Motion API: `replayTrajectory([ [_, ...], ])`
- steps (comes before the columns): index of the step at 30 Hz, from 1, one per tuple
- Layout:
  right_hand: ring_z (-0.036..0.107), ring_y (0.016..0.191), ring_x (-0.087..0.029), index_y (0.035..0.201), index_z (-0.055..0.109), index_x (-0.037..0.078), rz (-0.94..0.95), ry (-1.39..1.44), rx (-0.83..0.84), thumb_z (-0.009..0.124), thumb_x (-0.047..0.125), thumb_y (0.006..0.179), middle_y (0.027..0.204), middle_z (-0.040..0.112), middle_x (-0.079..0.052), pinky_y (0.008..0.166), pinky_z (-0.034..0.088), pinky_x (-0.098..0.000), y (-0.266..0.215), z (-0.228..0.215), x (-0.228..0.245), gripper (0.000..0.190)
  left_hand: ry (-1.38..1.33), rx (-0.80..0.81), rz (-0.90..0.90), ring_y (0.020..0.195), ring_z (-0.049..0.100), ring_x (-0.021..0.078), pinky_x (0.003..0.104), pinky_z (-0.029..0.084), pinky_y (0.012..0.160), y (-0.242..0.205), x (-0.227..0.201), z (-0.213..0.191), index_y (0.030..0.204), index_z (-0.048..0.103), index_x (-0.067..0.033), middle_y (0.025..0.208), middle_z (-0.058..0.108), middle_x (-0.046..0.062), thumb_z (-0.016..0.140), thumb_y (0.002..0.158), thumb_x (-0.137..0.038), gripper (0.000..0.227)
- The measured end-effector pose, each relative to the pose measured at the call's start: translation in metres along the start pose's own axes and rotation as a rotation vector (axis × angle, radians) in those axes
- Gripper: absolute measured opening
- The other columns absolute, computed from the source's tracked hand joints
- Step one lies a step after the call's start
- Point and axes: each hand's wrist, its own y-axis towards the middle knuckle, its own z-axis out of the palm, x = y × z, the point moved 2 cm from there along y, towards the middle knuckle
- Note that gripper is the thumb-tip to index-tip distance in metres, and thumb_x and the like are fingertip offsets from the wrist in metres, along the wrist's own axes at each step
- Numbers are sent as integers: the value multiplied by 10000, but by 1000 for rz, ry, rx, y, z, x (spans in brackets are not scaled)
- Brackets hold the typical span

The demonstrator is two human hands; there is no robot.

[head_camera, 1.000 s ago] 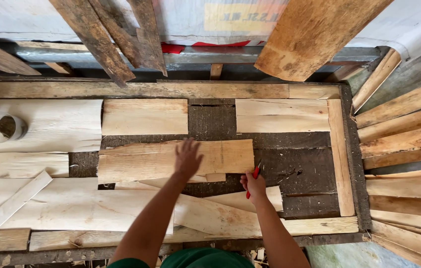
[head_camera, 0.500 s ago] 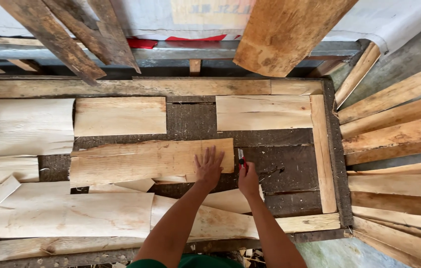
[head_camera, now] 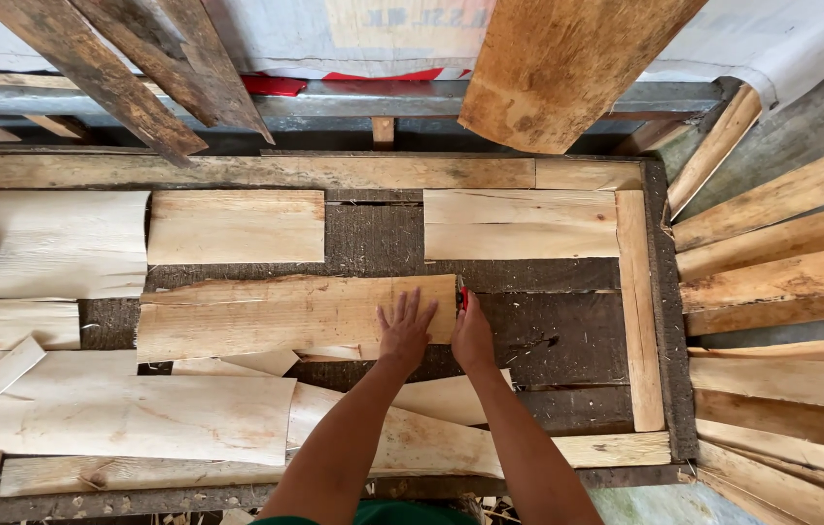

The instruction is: Trimming wood shingles or thin wood planks using a utility knife.

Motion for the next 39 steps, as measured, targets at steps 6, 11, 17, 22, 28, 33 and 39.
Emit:
replayTrajectory([
  [6,595,1214,-470,1511,403,20,112,-16,59,471,147,1037,1368,595,-283,990,493,-519,1,-8,18,495,28,31,8,1600,-63,324,744,70,1203,4,0,0,1660,56,-339,1740,-126,81,562,1041,-352,800],
  [11,590,1242,-450,1521,381,16,103,1,72,454,155,1050,1413,571,-269,999,501,-501,2,-7,21,497,32,31,9,1603,-62,324,741,68,1208,3,0,-3,1664,47,-338,1739,-124,82,560,1044,-358,805],
  [17,596,1242,-439,1531,368,10,118,-44,93,456,144,1050,1421,563,-265,999,507,-498,1,-8,22,508,26,45,6,1601,-65,321,740,65,1207,2,0,-3,1663,47,-337,1740,-123,78,554,1047,-358,797],
  [22,619,1202,-436,1534,351,-10,45,-82,76,488,107,1016,1388,579,-277,958,531,-494,3,-3,17,548,22,45,10,1598,-77,321,739,58,1205,4,1,0,1662,48,-336,1740,-125,78,551,1049,-350,793],
  [28,651,1086,-480,1531,351,18,104,-164,144,478,98,1009,1283,626,-289,889,546,-544,2,-14,34,543,-5,38,0,1611,-58,325,752,76,1206,0,-1,-6,1665,83,-329,1751,-88,78,564,1045,-332,784],
  [33,655,1069,-501,1522,387,51,166,-247,174,445,96,1023,1226,649,-310,900,530,-574,-3,-10,26,504,9,40,-3,1608,-48,328,760,73,1200,0,-2,-8,1664,96,-324,1746,-78,78,566,1034,-328,786],
  [39,665,1024,-497,1556,308,24,82,-275,187,514,46,946,1240,628,-316,850,555,-558,-24,-6,8,645,43,52,13,1595,-65,334,750,67,1198,4,-1,-3,1661,56,-322,1735,-110,90,544,1044,-351,787],
])
